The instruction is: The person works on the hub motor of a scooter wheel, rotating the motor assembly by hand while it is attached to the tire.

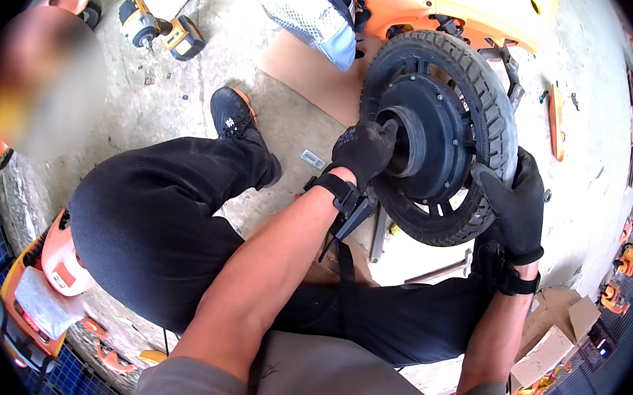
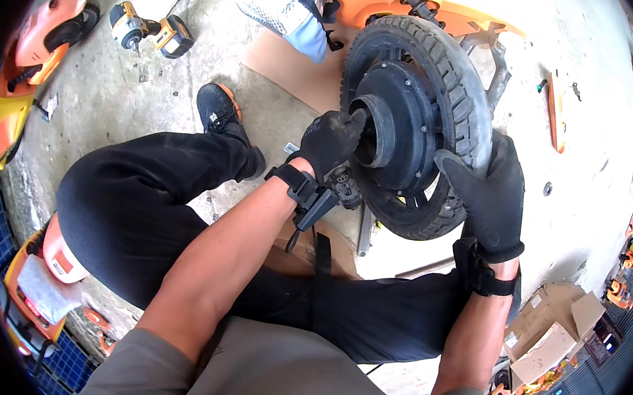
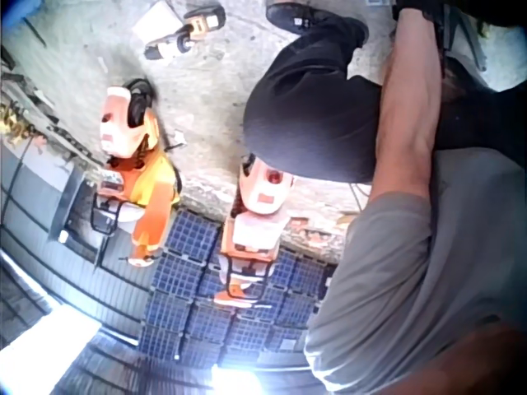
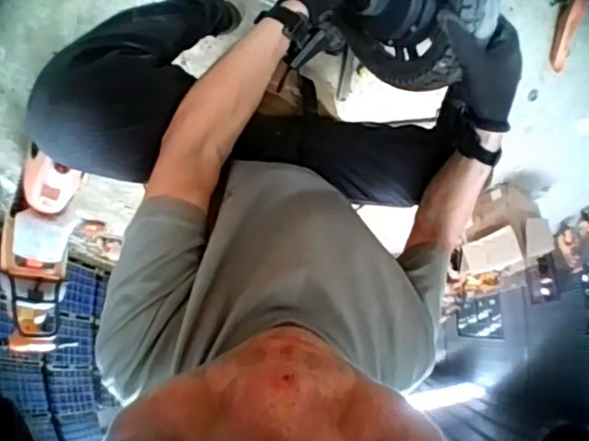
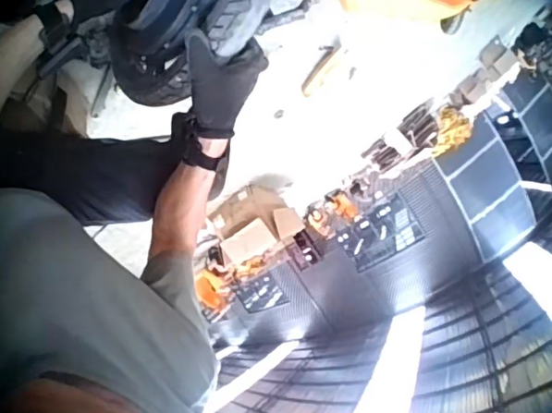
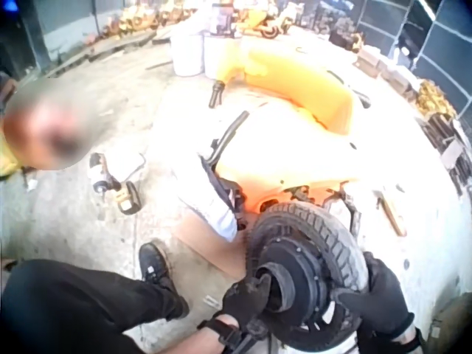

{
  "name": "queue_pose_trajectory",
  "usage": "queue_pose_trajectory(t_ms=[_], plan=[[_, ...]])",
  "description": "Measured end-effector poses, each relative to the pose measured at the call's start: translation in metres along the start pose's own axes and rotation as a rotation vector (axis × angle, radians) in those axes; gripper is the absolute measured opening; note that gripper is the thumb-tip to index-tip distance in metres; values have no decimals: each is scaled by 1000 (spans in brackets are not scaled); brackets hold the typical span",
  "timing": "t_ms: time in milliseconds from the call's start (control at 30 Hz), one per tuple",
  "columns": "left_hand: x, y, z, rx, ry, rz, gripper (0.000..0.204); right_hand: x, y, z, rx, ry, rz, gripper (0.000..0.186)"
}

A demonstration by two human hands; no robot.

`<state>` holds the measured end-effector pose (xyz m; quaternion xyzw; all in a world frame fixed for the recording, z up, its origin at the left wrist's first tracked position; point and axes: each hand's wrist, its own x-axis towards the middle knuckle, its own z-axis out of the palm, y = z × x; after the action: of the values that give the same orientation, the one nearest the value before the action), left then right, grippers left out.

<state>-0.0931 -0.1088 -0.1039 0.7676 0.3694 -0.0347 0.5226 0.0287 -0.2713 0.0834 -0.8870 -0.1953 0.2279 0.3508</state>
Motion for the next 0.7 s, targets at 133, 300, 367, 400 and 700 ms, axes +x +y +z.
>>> queue_pose_trajectory(t_ms=[133,300,367,400,700], plan=[[6,3,-9,-16,-62,-39,57,-7,-15,5,82,-20,17,57],[23,-34,-10,226,56,545,29,-11,-13,14,188,-3,-16,57],[29,-42,-17,236,-15,546,22,-15,-21,16,272,3,-8,53],[26,-26,-24,56,-199,321,21,-12,-6,15,204,15,-98,53],[12,26,-86,-167,74,61,37,-14,-15,21,186,-78,-60,71]])
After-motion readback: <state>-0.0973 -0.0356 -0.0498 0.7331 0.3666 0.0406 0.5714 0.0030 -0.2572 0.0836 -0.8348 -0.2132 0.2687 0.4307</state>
